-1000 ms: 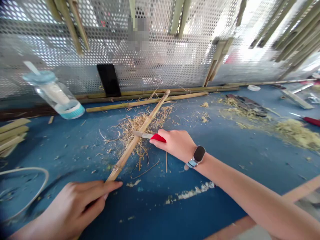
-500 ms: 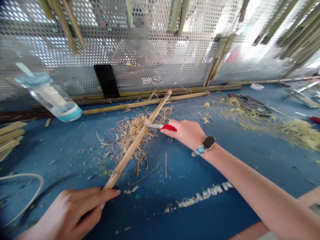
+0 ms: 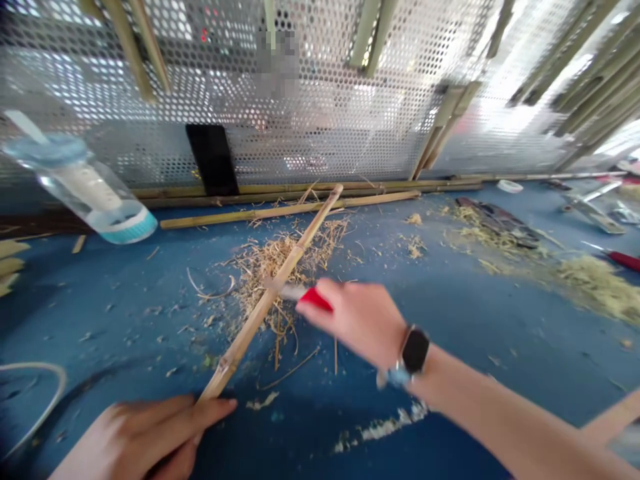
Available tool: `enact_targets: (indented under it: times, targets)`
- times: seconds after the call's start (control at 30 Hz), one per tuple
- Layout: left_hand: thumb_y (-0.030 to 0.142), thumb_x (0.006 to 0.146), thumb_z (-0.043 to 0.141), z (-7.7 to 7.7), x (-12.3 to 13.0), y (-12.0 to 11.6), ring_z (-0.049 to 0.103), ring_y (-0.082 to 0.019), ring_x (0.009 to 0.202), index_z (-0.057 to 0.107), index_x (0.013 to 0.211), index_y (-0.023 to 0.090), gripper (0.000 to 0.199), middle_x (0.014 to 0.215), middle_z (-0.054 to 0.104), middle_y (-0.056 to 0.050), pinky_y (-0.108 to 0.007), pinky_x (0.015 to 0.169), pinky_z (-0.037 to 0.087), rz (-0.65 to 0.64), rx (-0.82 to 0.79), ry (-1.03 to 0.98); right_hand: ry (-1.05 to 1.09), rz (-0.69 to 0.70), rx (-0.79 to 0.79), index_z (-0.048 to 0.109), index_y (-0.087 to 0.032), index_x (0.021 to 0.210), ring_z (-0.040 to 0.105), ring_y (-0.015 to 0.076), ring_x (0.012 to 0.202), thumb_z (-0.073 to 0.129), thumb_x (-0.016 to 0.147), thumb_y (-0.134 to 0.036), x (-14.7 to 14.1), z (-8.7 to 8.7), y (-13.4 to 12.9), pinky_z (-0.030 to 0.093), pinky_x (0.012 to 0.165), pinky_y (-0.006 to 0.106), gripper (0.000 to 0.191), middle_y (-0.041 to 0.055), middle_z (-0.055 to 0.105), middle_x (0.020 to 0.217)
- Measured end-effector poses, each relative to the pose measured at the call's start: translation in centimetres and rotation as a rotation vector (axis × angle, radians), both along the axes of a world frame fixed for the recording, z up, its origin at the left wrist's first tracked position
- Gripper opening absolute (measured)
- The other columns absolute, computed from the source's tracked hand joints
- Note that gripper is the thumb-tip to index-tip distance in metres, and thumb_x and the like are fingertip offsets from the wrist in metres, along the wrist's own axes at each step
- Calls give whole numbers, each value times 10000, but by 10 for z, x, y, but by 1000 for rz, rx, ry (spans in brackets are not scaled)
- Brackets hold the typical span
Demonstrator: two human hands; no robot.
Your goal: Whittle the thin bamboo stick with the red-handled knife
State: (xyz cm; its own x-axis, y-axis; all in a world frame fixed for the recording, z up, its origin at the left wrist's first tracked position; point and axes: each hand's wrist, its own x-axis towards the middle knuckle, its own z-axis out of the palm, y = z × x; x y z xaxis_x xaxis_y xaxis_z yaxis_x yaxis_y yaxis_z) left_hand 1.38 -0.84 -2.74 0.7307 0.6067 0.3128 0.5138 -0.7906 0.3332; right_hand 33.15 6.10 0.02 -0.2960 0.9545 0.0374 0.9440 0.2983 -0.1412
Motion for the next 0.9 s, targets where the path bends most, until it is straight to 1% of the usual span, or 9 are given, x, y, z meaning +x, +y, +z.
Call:
enact_targets:
  times: [0.03,0.1,0.23,0.33,0.43,0.53,0.67,0.77,0.9]
  targets:
    - [166,982,407,-2,-1,-1,677,-88,499,636,1256,256,368,723,716,59,-159,485,522,12,-14,-3,20,83,-13,586,-228,806,453,106,420,308,1013,-713,-4,0,-5,177,476,262,597,-13,592,550]
    - [221,985,432,-6,-2,-2,691,-97,544,660,1272,277,370,733,718,35,-150,518,529,64,-49,-10,20,131,-9,574,-232,789,457,108,421,304,1015,-712,-10,1,-12,173,477,267,595,-10,595,546]
    - [377,996,449,-15,-1,-7,717,-131,651,667,1326,302,402,777,723,-13,-166,601,571,172,-60,-40,-37,-24,-2,532,-242,759,408,116,394,299,1004,-725,-5,4,-7,168,442,257,590,-27,528,488]
    - [405,998,445,-17,2,-10,718,-137,674,665,1334,308,413,787,722,-16,-172,621,579,195,-62,-43,-53,41,-26,527,-245,768,413,120,399,302,1011,-708,-5,9,-11,160,454,262,570,-27,550,497]
    - [370,997,447,-11,5,-10,722,-134,664,640,1361,308,416,793,734,-8,-169,613,573,199,-73,-28,-65,137,-46,540,-250,775,418,125,404,317,1010,-708,-9,15,-22,149,473,274,561,-26,579,513]
    - [284,1004,427,-2,7,-8,717,-113,611,597,1380,299,412,801,749,27,-164,569,554,140,-59,34,-82,89,-58,530,-255,745,434,135,422,340,992,-730,-7,18,-21,181,466,265,568,-27,563,506]
    - [240,1041,355,6,8,-6,694,-107,516,497,1425,204,411,793,763,56,-227,454,506,88,47,138,-115,84,6,518,-253,754,435,138,414,334,1003,-713,-3,17,-19,177,469,270,555,-26,569,509]
    - [236,1057,305,7,6,-9,664,-104,465,484,1406,142,403,706,738,67,-251,429,476,108,125,137,-108,135,64,513,-247,764,431,133,398,324,1023,-680,-9,13,-28,155,477,280,539,-28,574,506]
    - [182,1058,270,2,2,-15,637,-94,447,533,1345,166,390,678,711,83,-266,417,433,113,202,170,-50,186,22,508,-241,757,458,122,416,329,1023,-685,-12,8,-29,167,476,272,548,-36,570,509]
